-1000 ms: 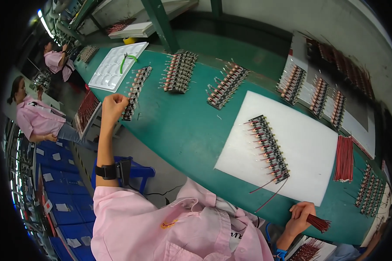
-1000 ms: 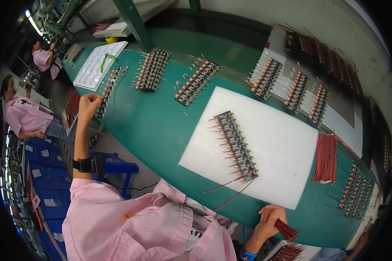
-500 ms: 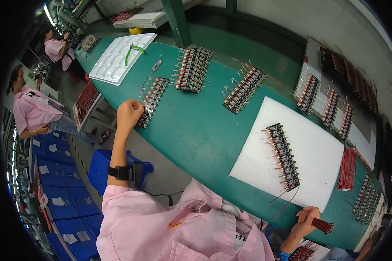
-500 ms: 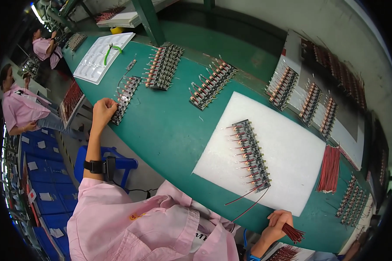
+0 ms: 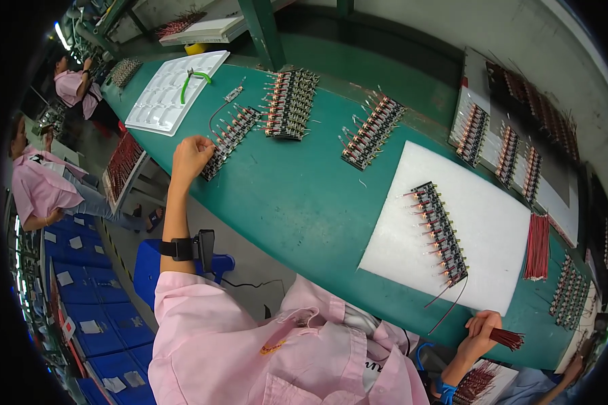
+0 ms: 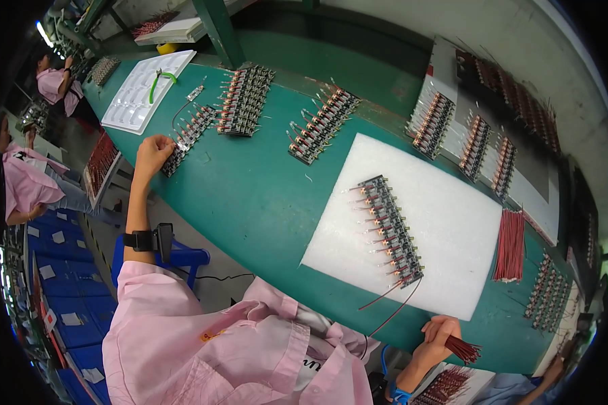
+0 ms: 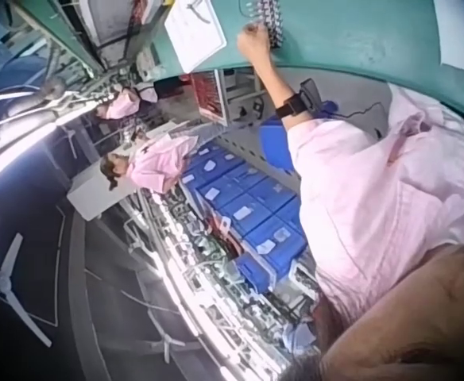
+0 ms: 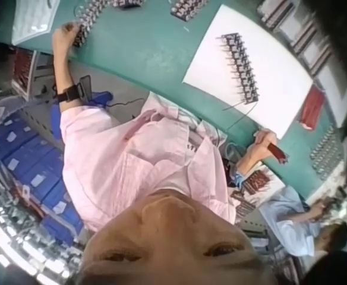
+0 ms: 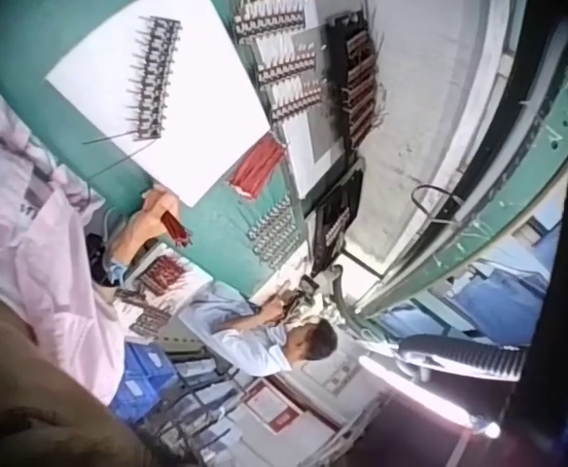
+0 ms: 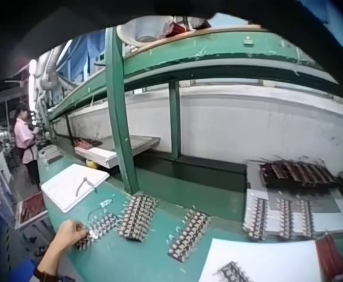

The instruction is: The person picks up a circuit board from a stack and places it on a foam pad. They take a bundle of wires and insert individual wires into the circuit board one by one before moving the completed board to a different stack.

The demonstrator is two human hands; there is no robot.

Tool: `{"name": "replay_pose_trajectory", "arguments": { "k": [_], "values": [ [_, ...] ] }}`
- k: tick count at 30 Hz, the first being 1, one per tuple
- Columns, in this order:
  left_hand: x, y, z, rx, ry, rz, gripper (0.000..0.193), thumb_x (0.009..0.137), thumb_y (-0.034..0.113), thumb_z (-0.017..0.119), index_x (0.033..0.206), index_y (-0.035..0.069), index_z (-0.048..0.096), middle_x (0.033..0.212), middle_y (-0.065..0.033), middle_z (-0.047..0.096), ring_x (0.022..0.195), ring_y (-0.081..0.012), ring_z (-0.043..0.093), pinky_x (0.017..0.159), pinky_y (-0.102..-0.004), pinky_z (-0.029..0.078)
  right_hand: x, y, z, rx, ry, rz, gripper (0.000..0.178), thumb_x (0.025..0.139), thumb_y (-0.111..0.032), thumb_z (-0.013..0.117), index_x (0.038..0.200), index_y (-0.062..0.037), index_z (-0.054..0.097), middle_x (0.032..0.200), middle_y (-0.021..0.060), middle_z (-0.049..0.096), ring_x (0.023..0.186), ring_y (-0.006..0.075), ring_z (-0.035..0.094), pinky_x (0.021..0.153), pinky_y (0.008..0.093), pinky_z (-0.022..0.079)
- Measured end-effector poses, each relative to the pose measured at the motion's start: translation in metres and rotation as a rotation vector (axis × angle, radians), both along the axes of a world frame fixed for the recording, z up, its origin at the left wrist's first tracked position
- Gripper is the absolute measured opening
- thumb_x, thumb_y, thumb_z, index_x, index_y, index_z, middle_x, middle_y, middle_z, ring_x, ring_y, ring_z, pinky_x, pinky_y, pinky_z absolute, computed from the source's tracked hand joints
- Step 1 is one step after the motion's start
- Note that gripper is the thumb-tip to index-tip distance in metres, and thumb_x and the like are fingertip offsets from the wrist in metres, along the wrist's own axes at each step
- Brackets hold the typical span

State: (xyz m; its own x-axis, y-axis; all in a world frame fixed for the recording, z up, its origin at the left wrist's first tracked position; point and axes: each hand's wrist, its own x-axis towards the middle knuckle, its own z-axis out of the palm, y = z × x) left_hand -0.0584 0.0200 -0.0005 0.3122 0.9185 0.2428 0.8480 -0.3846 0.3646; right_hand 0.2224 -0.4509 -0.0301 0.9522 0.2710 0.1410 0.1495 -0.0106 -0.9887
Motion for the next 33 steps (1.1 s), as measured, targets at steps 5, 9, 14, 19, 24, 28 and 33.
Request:
{"name": "replay_pose_trajectory", "arguments": {
  "k": [5, 9, 14, 19, 24, 28, 33],
  "values": [
    [0.0, -0.003, 0.0, 0.16, -0.153, -0.052, 0.016, 0.064, 0.016, 0.059, 0.074, 0.004, 0.058, 0.06, -0.0078, 0.052, 0.055, -0.0205, 0.052, 0.051, -0.0313, 0.04, -0.008, -0.009, 0.0, 0.022, -0.015, -0.005, 0.033, 0.084, -0.027, 0.041, 0.064, -0.0008, 0.044, 0.043, -0.0029, 0.026, 0.037, 0.0045, 0.023, 0.039, 0.0207, 0.024],
    [0.04, -0.035, 0.013, 0.463, -0.145, -0.368, 0.019, 0.066, 0.013, 0.062, 0.08, 0.002, 0.055, 0.071, -0.01, 0.053, 0.061, -0.0199, 0.051, 0.054, -0.0282, 0.04, -0.02, -0.016, 0.001, 0.035, -0.003, -0.028, 0.032, 0.084, -0.024, 0.041, 0.063, 0.0006, 0.046, 0.042, -0.0027, 0.028, 0.037, 0.0045, 0.024, 0.039, 0.0205, 0.026],
    [0.093, -0.058, 0.015, 0.621, -0.075, -0.469, 0.036, 0.067, 0.03, 0.061, 0.089, 0.003, 0.051, 0.075, -0.0116, 0.054, 0.067, -0.0286, 0.053, 0.056, -0.0361, 0.042, -0.025, -0.021, 0.009, 0.096, -0.053, 0.029, 0.031, 0.085, -0.023, 0.04, 0.065, -0.0004, 0.045, 0.042, -0.0031, 0.027, 0.036, 0.0045, 0.023, 0.039, 0.0203, 0.026],
    [0.118, -0.026, 0.021, 0.235, 0.018, -0.267, 0.052, 0.069, 0.044, 0.054, 0.097, 0.002, 0.045, 0.079, -0.0154, 0.056, 0.076, -0.0305, 0.054, 0.063, -0.0395, 0.042, -0.023, -0.018, 0.016, 0.153, -0.056, 0.054, 0.03, 0.085, -0.021, 0.039, 0.065, 0.0, 0.045, 0.042, -0.0028, 0.027, 0.036, 0.0046, 0.023, 0.039, 0.0203, 0.027],
    [0.143, -0.02, 0.032, 0.124, 0.184, -0.226, 0.059, 0.069, 0.052, 0.051, 0.1, 0.002, 0.042, 0.081, -0.0165, 0.057, 0.081, -0.0314, 0.054, 0.067, -0.0426, 0.04, -0.014, -0.011, 0.019, 0.186, -0.013, 0.014, 0.031, 0.083, -0.02, 0.042, 0.063, 0.0022, 0.046, 0.042, -0.0019, 0.03, 0.036, 0.0046, 0.025, 0.039, 0.0204, 0.028],
    [0.152, -0.018, 0.033, 0.173, 0.286, -0.159, 0.056, 0.069, 0.048, 0.053, 0.1, 0.003, 0.042, 0.081, -0.0176, 0.056, 0.077, -0.0309, 0.054, 0.065, -0.0396, 0.041, -0.006, -0.004, 0.019, 0.158, -0.047, 0.044, 0.031, 0.085, -0.022, 0.039, 0.064, 0.0007, 0.045, 0.041, -0.0022, 0.027, 0.036, 0.0053, 0.023, 0.039, 0.0211, 0.028],
    [0.138, -0.037, 0.026, 0.459, 0.243, -0.311, 0.053, 0.067, 0.044, 0.057, 0.099, 0.004, 0.043, 0.082, -0.0153, 0.054, 0.078, -0.0302, 0.052, 0.065, -0.0395, 0.041, 0.004, -0.001, 0.015, 0.107, -0.044, 0.035, 0.032, 0.084, -0.023, 0.04, 0.063, 0.0006, 0.045, 0.041, -0.0021, 0.027, 0.036, 0.0055, 0.023, 0.039, 0.0216, 0.028]
  ]
}}
